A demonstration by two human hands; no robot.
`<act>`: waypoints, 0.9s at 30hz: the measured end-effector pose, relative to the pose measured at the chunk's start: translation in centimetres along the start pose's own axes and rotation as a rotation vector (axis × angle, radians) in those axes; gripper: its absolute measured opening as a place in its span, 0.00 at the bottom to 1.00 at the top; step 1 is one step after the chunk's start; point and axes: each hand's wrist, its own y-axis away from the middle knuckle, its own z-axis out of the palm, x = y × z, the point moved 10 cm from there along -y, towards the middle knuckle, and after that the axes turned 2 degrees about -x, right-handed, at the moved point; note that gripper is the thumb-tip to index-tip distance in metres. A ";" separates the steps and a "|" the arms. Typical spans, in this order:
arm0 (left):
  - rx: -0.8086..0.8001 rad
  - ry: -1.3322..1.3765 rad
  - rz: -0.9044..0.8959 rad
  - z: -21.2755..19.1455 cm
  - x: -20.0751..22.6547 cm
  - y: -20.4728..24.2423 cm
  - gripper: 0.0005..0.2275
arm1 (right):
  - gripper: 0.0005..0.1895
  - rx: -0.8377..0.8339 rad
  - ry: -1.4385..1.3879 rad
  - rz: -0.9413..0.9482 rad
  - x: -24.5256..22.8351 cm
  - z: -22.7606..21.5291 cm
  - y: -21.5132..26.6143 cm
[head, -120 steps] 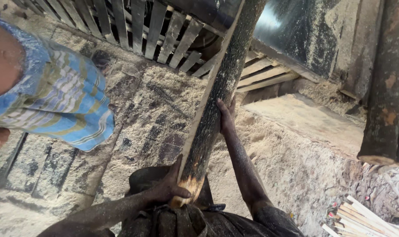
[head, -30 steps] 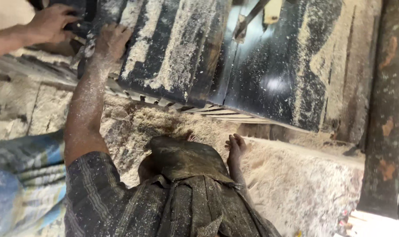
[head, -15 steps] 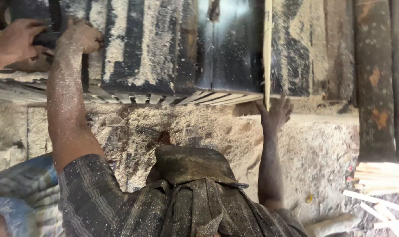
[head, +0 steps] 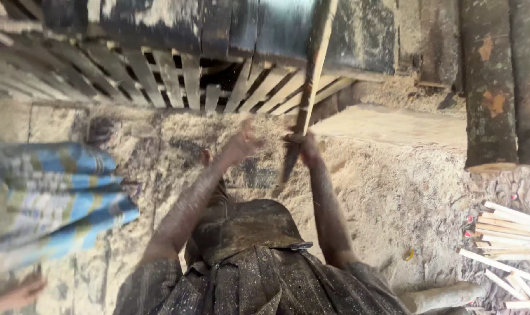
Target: The person lifts wooden logs and positions them onto a powered saw table to cut them into smaller sections.
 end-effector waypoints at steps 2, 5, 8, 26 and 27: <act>-0.052 0.088 0.035 6.0 -0.9 3.7 0.46 | 0.33 -0.097 -0.172 0.021 4.3 3.0 5.9; 0.050 0.224 -0.113 9.2 -4.7 11.7 0.36 | 0.42 -0.057 0.005 0.065 9.2 4.8 14.5; 0.019 0.415 -0.211 11.4 -7.3 18.0 0.31 | 0.52 0.005 0.408 0.003 10.1 3.8 19.2; 0.475 -0.356 -0.807 12.4 -22.9 79.1 0.16 | 0.43 -0.939 1.648 -1.511 4.9 26.5 25.7; 0.652 -0.452 -0.806 11.5 -21.0 83.8 0.07 | 0.35 -0.872 1.456 -1.658 5.4 29.2 28.6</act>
